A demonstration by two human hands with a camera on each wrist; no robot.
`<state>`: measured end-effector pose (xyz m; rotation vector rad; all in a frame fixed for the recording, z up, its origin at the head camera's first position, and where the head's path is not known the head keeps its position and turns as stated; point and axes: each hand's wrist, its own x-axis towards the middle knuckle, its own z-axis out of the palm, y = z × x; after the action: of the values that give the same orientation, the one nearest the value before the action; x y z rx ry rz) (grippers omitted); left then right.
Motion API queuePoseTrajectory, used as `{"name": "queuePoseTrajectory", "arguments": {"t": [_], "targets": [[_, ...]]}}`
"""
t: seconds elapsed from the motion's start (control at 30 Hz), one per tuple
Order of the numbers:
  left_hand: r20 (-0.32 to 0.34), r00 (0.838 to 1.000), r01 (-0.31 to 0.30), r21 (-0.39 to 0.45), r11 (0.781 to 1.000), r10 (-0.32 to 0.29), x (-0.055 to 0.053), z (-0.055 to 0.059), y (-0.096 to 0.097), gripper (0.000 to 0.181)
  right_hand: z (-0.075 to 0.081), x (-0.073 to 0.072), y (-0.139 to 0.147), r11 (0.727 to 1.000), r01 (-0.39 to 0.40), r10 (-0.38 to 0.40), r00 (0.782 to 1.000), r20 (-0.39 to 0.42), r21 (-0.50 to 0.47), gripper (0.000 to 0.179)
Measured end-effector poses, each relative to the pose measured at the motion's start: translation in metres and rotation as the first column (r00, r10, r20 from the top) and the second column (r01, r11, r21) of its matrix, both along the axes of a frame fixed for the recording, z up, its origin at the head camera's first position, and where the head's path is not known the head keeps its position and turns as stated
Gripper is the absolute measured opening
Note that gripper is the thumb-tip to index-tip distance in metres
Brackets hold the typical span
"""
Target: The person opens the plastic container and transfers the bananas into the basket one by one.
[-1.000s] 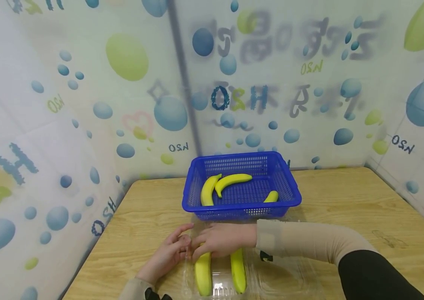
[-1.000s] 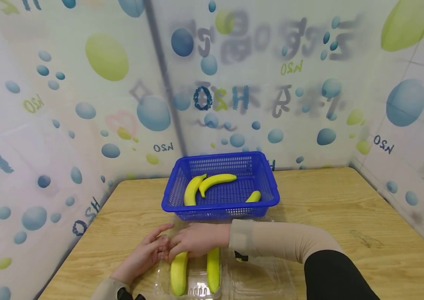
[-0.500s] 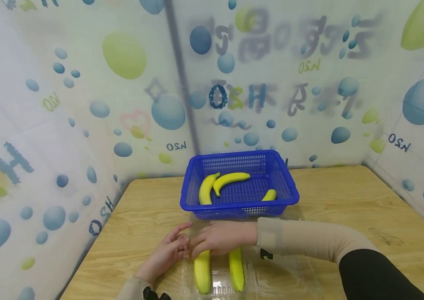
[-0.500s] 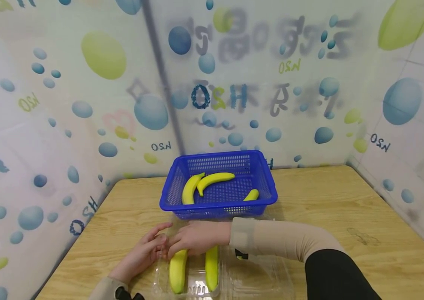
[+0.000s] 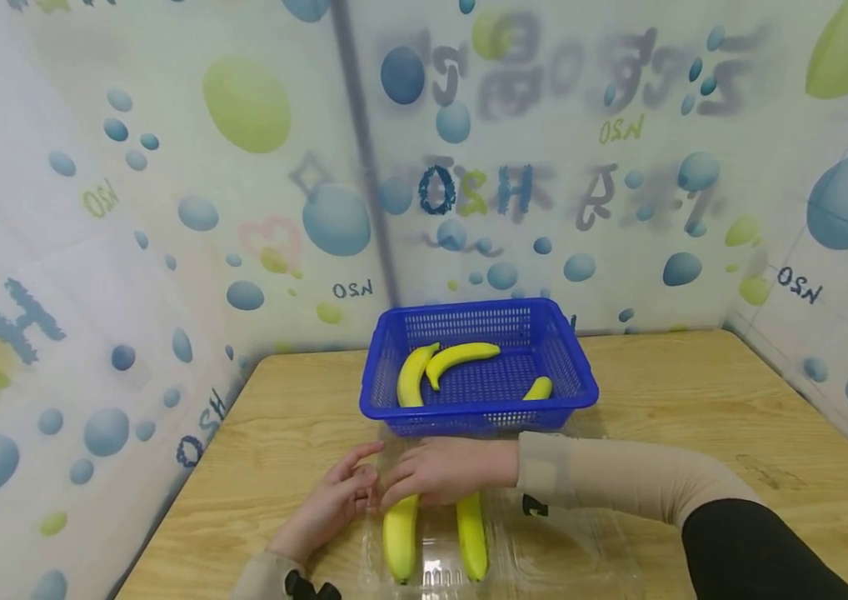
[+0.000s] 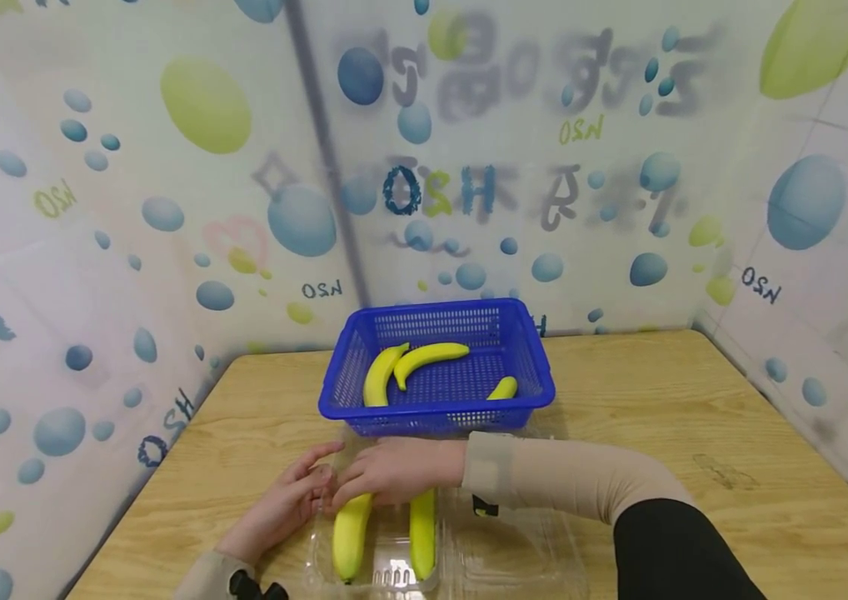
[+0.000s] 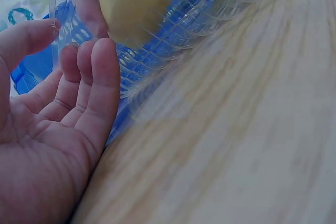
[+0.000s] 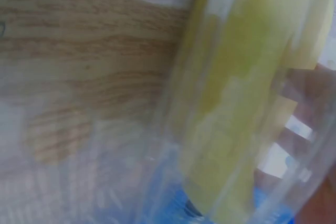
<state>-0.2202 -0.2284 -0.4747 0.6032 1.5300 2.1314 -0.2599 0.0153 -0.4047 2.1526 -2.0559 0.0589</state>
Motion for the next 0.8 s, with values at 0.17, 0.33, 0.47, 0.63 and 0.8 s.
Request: {"name": "queuePoseTrajectory", "arguments": {"t": [0.17, 0.33, 0.47, 0.63, 0.8], "targets": [[0.001, 1.0, -0.007, -0.018, 1.0, 0.007, 0.0, 0.0, 0.001, 0.046, 0.005, 0.002, 0.003, 0.999, 0.033, -0.033, 0.999, 0.034, 0.016, 0.043], [0.004, 1.0, -0.012, -0.021, 1.0, 0.012, 0.0, 0.001, 0.001, 0.045, 0.009, 0.003, 0.006, 0.997, 0.067, -0.068, 0.997, 0.046, 0.039, 0.045], [0.015, 1.0, -0.02, -0.027, 0.999, 0.02, 0.0, 0.001, 0.001, 0.046, 0.011, 0.003, 0.006, 0.997, 0.066, -0.067, 0.997, 0.037, 0.036, 0.046], [0.027, 0.999, -0.022, -0.036, 0.999, 0.023, 0.0, 0.002, 0.001, 0.045, 0.015, 0.005, 0.008, 0.998, 0.055, -0.056, 0.998, 0.032, 0.032, 0.047], [0.035, 0.999, -0.017, -0.034, 0.999, 0.018, 0.0, 0.002, 0.0, 0.043, 0.021, 0.009, 0.009, 0.998, 0.056, -0.057, 0.998, 0.021, 0.031, 0.048]]}}
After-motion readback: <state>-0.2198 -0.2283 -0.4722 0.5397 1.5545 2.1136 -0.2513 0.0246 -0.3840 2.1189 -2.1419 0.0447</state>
